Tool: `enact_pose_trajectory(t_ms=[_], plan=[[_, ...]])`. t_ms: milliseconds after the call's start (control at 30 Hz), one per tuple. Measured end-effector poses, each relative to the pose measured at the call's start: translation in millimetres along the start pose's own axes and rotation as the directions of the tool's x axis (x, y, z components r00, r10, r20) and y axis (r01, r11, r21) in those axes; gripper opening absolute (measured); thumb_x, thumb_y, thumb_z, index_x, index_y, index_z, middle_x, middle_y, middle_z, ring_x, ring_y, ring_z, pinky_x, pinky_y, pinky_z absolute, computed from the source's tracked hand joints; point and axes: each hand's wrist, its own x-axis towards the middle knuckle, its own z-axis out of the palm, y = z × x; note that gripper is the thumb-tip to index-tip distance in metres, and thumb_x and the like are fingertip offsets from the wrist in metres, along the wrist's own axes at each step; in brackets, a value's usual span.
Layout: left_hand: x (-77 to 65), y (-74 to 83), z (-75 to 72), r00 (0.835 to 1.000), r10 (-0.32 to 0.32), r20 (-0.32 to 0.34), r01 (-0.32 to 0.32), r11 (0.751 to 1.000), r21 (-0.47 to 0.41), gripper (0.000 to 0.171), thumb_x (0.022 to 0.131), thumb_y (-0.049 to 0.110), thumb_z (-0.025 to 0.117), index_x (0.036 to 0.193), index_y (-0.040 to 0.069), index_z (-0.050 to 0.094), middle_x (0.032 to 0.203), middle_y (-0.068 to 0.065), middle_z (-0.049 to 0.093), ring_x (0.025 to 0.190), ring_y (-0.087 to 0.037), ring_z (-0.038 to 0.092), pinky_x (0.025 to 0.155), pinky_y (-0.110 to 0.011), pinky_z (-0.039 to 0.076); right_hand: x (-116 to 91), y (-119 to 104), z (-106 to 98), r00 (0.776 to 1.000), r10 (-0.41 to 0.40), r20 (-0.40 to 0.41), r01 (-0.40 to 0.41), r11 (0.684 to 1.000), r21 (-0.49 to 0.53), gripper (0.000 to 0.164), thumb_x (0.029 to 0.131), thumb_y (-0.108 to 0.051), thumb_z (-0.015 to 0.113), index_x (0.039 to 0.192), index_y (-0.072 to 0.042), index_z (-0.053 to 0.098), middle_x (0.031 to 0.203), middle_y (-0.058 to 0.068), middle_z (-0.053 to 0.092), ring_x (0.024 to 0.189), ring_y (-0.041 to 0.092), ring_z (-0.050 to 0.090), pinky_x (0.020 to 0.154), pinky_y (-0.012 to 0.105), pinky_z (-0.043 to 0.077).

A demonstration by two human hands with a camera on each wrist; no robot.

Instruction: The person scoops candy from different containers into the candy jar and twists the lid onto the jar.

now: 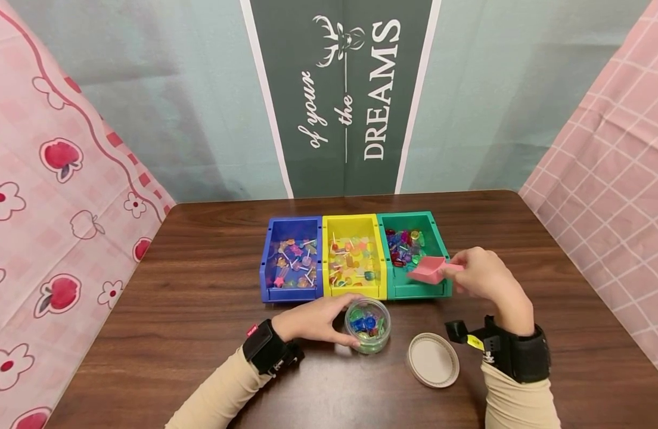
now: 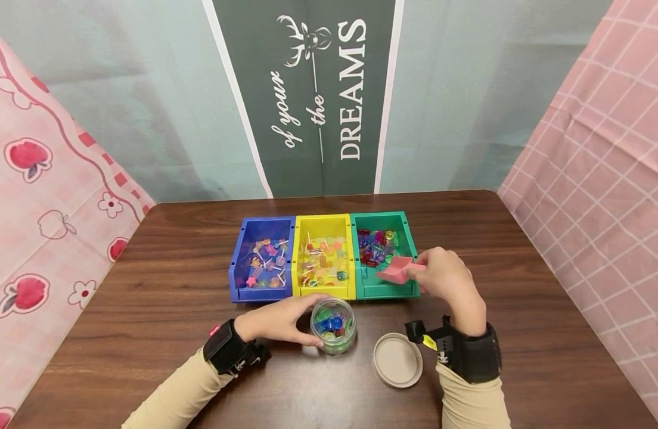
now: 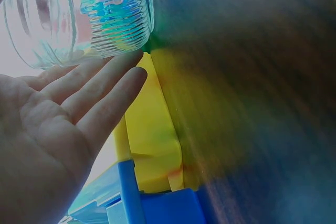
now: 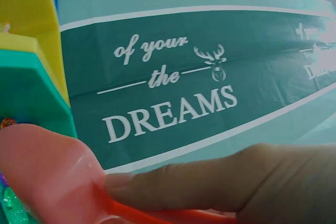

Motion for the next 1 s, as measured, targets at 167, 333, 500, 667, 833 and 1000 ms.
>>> enact_pose_trajectory(t_ms=[167, 333, 500, 667, 833, 1000], plan=[[0.1, 0.4, 0.1, 1.0, -0.005, 0.002, 0.005, 1.0, -0.003, 0.079, 0.081, 0.048, 0.066, 0.143, 0.012, 0.032, 0.134, -0.005, 0.053, 0.12, -0.01, 0.048, 0.103, -0.035, 0.045, 3.2, -1.5, 3.4, 0.999, 0.053, 0.008, -0.053, 0.999, 0.001, 0.034, 0.086, -0.027, 0.063, 0.091, 0.007, 0.065, 0.057, 0.005, 0.065, 0.046, 0.012, 0.052, 0.046, 0.027, 0.042], [0.5, 0.6, 0.0, 1.0, -0.008, 0.002, 0.008, 1.0, 0.007, 0.08, 0.081, 0.049, 0.065, 0.143, 0.011, 0.032, 0.133, -0.006, 0.054, 0.12, -0.011, 0.048, 0.103, -0.036, 0.045, 4.1, -3.5, 4.0, 0.995, 0.095, 0.0, -0.095, 0.995, -0.014, 0.032, 0.087, -0.027, 0.062, 0.083, 0.004, 0.067, 0.052, 0.001, 0.061, 0.047, 0.015, 0.054, 0.045, 0.027, 0.039], [0.6, 0.9, -0.3, 1.0, -0.007, 0.004, 0.007, 1.0, 0.004, 0.081, 0.081, 0.049, 0.065, 0.143, 0.01, 0.031, 0.134, -0.006, 0.053, 0.12, -0.011, 0.048, 0.104, -0.036, 0.044, 7.3, -3.4, 5.7, 0.993, 0.117, -0.03, -0.118, 0.992, -0.036, 0.03, 0.086, -0.025, 0.062, 0.077, 0.002, 0.07, 0.047, -0.001, 0.058, 0.046, 0.014, 0.051, 0.042, 0.026, 0.036], [0.3, 0.5, -0.5, 1.0, -0.005, 0.005, 0.005, 1.0, 0.002, 0.08, 0.081, 0.048, 0.066, 0.143, 0.01, 0.031, 0.134, -0.005, 0.053, 0.12, -0.01, 0.048, 0.104, -0.036, 0.044, 11.3, -6.6, 9.3, 0.988, 0.142, -0.061, -0.146, 0.987, -0.06, 0.031, 0.086, -0.025, 0.062, 0.069, 0.0, 0.069, 0.046, 0.001, 0.058, 0.047, 0.016, 0.05, 0.041, 0.028, 0.036], [1.0, 0.0, -0.3, 1.0, 0.006, 0.002, -0.006, 1.0, 0.008, 0.079, 0.081, 0.048, 0.066, 0.142, 0.011, 0.032, 0.133, -0.005, 0.053, 0.12, -0.01, 0.048, 0.103, -0.035, 0.045, 14.9, -10.7, 13.2, 0.979, 0.187, -0.078, -0.193, 0.978, -0.083, 0.03, 0.085, -0.025, 0.061, 0.068, -0.001, 0.069, 0.051, 0.004, 0.058, 0.054, 0.022, 0.05, 0.044, 0.031, 0.038], [1.6, 0.6, -0.3, 1.0, 0.006, 0.002, -0.006, 1.0, 0.008, 0.079, 0.081, 0.048, 0.066, 0.142, 0.011, 0.033, 0.133, -0.005, 0.054, 0.119, -0.009, 0.048, 0.103, -0.035, 0.045, 16.1, -12.2, 15.8, 0.975, 0.202, -0.089, -0.21, 0.974, -0.09, 0.037, 0.085, -0.025, 0.061, 0.052, -0.007, 0.06, 0.051, 0.004, 0.052, 0.055, 0.023, 0.047, 0.045, 0.031, 0.035]])
